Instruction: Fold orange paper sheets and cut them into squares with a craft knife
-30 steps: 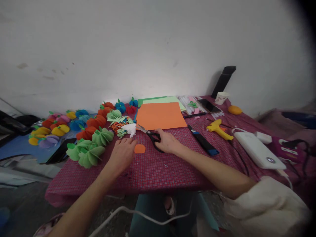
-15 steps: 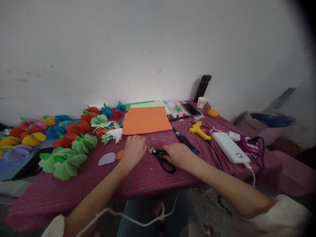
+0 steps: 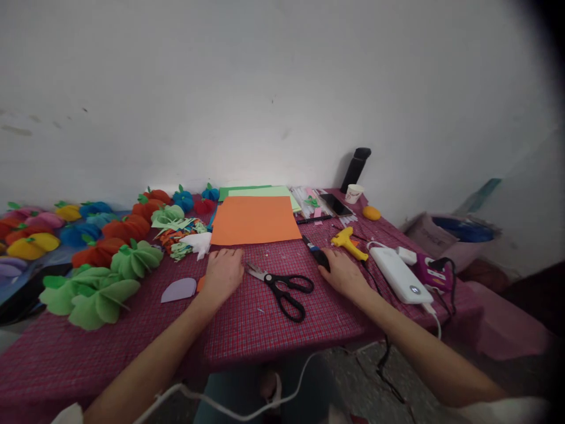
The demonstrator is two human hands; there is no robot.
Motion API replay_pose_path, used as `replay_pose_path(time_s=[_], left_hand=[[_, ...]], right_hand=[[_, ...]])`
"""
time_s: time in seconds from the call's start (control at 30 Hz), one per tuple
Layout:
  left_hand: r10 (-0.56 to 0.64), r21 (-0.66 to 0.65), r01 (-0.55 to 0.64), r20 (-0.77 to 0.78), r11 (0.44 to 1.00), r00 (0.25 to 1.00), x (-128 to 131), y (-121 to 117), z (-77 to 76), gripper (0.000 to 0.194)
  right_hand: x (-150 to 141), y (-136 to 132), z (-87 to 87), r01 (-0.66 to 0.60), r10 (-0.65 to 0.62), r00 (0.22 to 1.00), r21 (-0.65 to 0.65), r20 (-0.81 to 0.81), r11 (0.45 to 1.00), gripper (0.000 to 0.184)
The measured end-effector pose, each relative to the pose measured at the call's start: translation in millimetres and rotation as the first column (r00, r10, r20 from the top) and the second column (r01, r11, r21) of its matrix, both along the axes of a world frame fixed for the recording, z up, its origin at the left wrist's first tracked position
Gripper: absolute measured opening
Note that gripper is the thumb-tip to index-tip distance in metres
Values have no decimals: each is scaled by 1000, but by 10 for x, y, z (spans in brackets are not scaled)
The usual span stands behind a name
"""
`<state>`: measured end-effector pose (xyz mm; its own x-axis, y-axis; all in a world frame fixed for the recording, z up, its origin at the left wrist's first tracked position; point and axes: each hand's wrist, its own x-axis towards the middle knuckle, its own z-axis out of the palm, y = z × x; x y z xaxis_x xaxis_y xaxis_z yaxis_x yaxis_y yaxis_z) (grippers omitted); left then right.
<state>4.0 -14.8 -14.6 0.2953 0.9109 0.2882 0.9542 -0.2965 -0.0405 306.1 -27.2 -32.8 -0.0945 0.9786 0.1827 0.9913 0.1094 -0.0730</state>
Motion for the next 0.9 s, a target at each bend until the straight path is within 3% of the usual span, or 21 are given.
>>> replay_pose_path(time_s=[0.13, 0.3, 0.37, 0.43, 0.6, 0.7, 0.8, 0.9], left_hand=[[11, -16, -12, -38, 1000, 999, -136, -97, -84, 21], [-15, 11, 15, -66, 1000, 998, -346, -167, -172, 20], [7, 38, -4, -78, 999, 997, -438, -176, -191, 20], [31, 58, -26, -81, 998, 996, -517, -172, -210, 21], [114, 69, -114, 9, 991, 993, -595, -133, -248, 21], [104, 80, -113, 109, 990, 989, -571, -144, -221, 21], [-87, 72, 75, 184, 995, 979, -522, -195, -171, 24], [-290, 15, 291, 166, 956, 943, -474, -245, -147, 28]], right_hand=[[68, 103, -75, 54, -54, 998, 16, 18, 998, 38], [92, 116, 23, 129, -150, 974, 127, 172, 984, 31], [51, 119, 96, 104, -135, 965, 142, 226, 984, 27], [-54, 155, 186, 10, -40, 966, 120, 256, 993, 24], [-647, 396, 407, -261, 245, 944, 44, 221, 964, 26], [-1134, 555, 445, -347, 338, 922, 16, 187, 938, 30], [-1578, 669, 392, -387, 377, 909, 24, 178, 922, 31], [-1885, 761, 308, -403, 393, 903, 26, 173, 915, 28]])
